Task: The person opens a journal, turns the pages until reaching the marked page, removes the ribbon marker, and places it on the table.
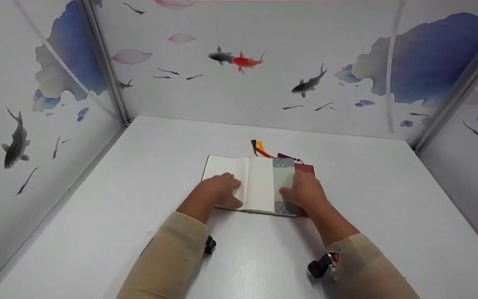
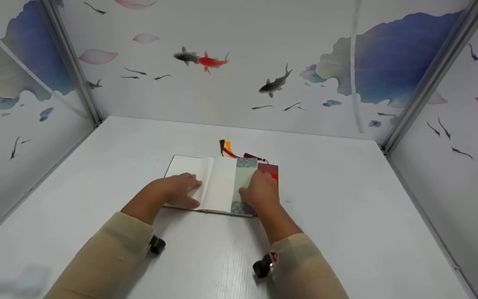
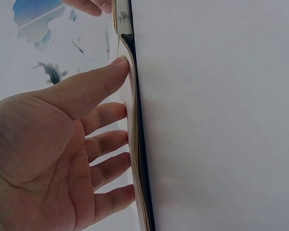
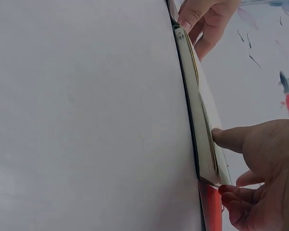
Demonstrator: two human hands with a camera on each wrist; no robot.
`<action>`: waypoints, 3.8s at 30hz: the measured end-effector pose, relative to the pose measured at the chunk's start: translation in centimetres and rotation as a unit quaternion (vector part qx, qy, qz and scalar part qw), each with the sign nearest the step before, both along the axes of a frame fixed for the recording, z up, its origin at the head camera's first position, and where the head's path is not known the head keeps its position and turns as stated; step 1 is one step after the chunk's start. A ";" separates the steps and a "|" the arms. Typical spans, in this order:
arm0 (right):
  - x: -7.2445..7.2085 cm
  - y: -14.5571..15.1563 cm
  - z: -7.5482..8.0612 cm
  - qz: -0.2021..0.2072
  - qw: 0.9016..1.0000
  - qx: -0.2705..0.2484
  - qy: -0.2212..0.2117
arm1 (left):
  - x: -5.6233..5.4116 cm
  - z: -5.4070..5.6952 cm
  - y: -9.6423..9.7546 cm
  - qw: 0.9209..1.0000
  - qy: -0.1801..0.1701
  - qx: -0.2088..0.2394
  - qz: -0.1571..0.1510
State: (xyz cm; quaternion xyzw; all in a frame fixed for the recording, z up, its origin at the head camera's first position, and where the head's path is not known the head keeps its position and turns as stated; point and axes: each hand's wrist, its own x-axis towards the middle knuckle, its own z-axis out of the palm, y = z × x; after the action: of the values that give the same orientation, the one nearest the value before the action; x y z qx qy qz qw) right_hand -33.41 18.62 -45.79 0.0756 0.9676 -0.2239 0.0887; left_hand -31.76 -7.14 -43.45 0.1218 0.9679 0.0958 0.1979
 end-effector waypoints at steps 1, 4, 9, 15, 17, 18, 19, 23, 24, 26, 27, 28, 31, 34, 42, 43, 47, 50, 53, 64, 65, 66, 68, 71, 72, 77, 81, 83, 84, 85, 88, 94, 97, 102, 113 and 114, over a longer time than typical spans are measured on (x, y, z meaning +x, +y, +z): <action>-0.1 0.2 0.1 -0.010 1.000 -0.016 0.000 | 0.0 0.0 0.0 1.000 0.000 -0.001 0.000; -0.6 1.2 0.3 -0.031 0.998 -0.062 0.000 | 0.0 0.1 -0.1 1.000 -0.004 -0.002 0.001; -1.3 2.7 0.0 -0.049 0.991 -0.122 -0.001 | -0.1 -0.1 0.1 1.000 -0.011 -0.001 0.009; -1.4 3.3 0.3 -0.100 0.973 -0.205 -0.025 | 0.0 0.1 0.1 1.000 -0.008 0.002 0.009; -1.4 3.7 0.6 -0.111 0.965 -0.236 -0.023 | 0.0 0.2 0.1 1.000 -0.006 0.003 0.007; -1.4 3.9 0.8 -0.113 0.961 -0.253 -0.018 | 0.0 0.2 0.1 1.000 -0.005 0.001 0.003; -1.4 4.3 1.0 -0.114 0.957 -0.268 -0.013 | 0.0 0.2 0.1 1.000 -0.005 0.000 0.000; -1.5 6.0 2.0 -0.120 0.944 -0.308 -0.002 | 0.0 0.2 0.1 1.000 -0.005 -0.004 -0.007; -1.5 6.6 2.2 -0.122 0.942 -0.313 -0.002 | 0.0 0.2 0.1 1.000 -0.005 -0.005 -0.007; -1.7 7.8 2.6 -0.132 0.940 -0.315 -0.006 | 0.0 0.2 0.0 1.000 -0.006 -0.004 -0.002; -1.7 8.5 2.7 -0.135 0.939 -0.315 -0.008 | 0.0 0.2 0.0 1.000 -0.006 -0.004 0.000; -1.8 9.2 2.8 -0.139 0.939 -0.315 -0.011 | 0.1 0.2 0.0 1.000 -0.006 -0.003 0.001; -1.9 11.2 2.8 -0.153 0.939 -0.307 -0.020 | 0.1 0.1 0.0 1.000 -0.008 0.000 0.007; -1.8 13.1 2.6 -0.165 0.939 -0.300 -0.024 | 0.1 0.2 0.0 1.000 -0.007 -0.002 0.007; -1.7 16.4 2.1 -0.185 0.937 -0.297 -0.023 | 0.4 0.4 0.1 1.000 -0.009 -0.003 0.014; -1.7 16.6 2.0 -0.182 0.938 -0.295 -0.025 | 0.4 0.4 0.1 1.000 -0.010 -0.001 0.017; -1.6 16.9 1.6 -0.164 0.945 -0.280 -0.047 | 0.4 0.4 0.1 1.000 -0.012 0.003 0.023; -1.4 16.8 1.3 -0.141 0.951 -0.266 -0.065 | 0.2 0.3 0.1 1.000 -0.007 0.001 0.018; -1.3 16.6 1.1 -0.127 0.955 -0.258 -0.077 | 0.1 0.1 0.0 1.000 -0.003 0.000 0.013; -1.5 15.9 0.2 -0.124 0.963 -0.227 -0.081 | -0.1 -0.3 0.0 1.000 -0.006 0.003 0.024; -1.6 15.9 0.1 -0.124 0.963 -0.225 -0.080 | -0.1 -0.3 0.1 1.000 -0.007 0.002 0.025; -1.5 15.8 0.1 -0.124 0.964 -0.223 -0.079 | -0.1 -0.2 0.1 1.000 -0.007 0.001 0.025; -1.5 15.7 0.1 -0.124 0.966 -0.214 -0.076 | -0.1 -0.2 0.1 1.000 -0.008 -0.002 0.023; -1.2 15.5 0.3 -0.120 0.970 -0.201 -0.063 | -0.1 -0.1 0.1 1.000 -0.007 -0.006 0.016; -1.1 15.4 0.4 -0.117 0.972 -0.198 -0.055 | -0.1 -0.1 0.1 1.000 -0.007 -0.006 0.014; -0.6 13.8 0.6 -0.090 0.972 -0.216 -0.002 | -0.1 -0.1 0.0 1.000 -0.010 -0.006 0.013; -0.2 11.8 0.7 -0.072 0.976 -0.205 0.023 | -0.1 -0.1 0.0 1.000 -0.010 -0.006 0.010; 0.0 10.7 0.7 -0.068 0.979 -0.191 0.028 | -0.1 -0.1 -0.1 1.000 -0.012 -0.005 0.009; 0.1 10.2 0.8 -0.066 0.980 -0.186 0.031 | -0.1 -0.1 -0.1 1.000 -0.012 -0.005 0.009; 0.2 9.6 0.8 -0.063 0.980 -0.185 0.033 | -0.1 -0.1 -0.1 1.000 -0.014 -0.005 0.010; 0.5 8.1 0.9 -0.046 0.981 -0.184 0.044 | -0.1 -0.1 0.0 1.000 -0.014 -0.008 0.011; 1.1 5.5 0.9 -0.008 0.987 -0.154 0.041 | 0.0 0.1 0.1 1.000 -0.010 -0.013 0.003; 1.2 4.3 0.7 -0.001 0.992 -0.125 0.028 | 0.0 0.1 0.1 1.000 -0.011 -0.012 -0.002; 1.4 2.8 0.3 0.015 0.995 -0.101 0.024 | 0.0 0.2 0.0 1.000 -0.009 -0.011 -0.005; 2.0 1.3 -0.7 0.119 0.987 -0.050 0.092 | -0.1 0.1 -0.1 1.000 -0.006 -0.010 -0.007; 2.0 1.2 -0.9 0.129 0.986 -0.037 0.097 | -0.1 0.1 -0.1 1.000 -0.007 -0.010 -0.007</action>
State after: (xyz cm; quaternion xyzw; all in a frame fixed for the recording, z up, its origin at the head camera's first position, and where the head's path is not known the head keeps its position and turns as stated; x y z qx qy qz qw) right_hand -31.41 19.81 -46.67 -0.0758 0.9642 -0.2530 0.0251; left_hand -31.88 -7.20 -43.35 0.1258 0.9667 0.0853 0.2061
